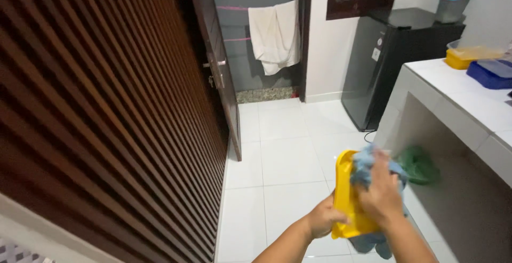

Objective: Drying various plastic containers and a glass using a cloth.

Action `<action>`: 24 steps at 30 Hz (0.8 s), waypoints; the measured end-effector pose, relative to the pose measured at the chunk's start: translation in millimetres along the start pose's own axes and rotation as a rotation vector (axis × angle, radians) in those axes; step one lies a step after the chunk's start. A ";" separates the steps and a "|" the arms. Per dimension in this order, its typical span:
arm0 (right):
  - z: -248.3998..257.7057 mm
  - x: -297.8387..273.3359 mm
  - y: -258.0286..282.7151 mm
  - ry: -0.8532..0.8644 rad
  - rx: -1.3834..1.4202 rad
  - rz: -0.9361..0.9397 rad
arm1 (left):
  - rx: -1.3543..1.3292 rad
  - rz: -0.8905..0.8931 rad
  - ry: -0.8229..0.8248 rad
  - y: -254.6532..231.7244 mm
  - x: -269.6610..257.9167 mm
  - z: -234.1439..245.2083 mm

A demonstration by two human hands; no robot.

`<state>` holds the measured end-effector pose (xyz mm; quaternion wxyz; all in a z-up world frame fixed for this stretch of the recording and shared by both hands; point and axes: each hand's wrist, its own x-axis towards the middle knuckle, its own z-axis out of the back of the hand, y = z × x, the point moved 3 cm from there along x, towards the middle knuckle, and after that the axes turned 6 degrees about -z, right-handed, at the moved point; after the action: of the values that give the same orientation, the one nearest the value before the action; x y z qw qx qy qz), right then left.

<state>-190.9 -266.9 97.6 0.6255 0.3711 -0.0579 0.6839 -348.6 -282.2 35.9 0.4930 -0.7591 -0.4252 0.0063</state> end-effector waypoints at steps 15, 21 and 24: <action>-26.6 -23.9 88.0 0.072 0.122 -0.474 | -0.060 -0.062 -0.036 -20.0 -51.5 47.9; -65.6 -52.2 110.5 0.080 -0.017 -0.011 | -0.181 -0.055 0.047 -56.3 -81.1 35.3; -36.9 -34.1 115.4 0.036 0.050 -0.242 | 0.023 -0.041 -0.054 -53.0 -89.8 28.0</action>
<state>-312.6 -298.8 95.7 0.6948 0.3786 0.0153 0.6113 -451.8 -311.9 24.7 0.4900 -0.7442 -0.4534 0.0215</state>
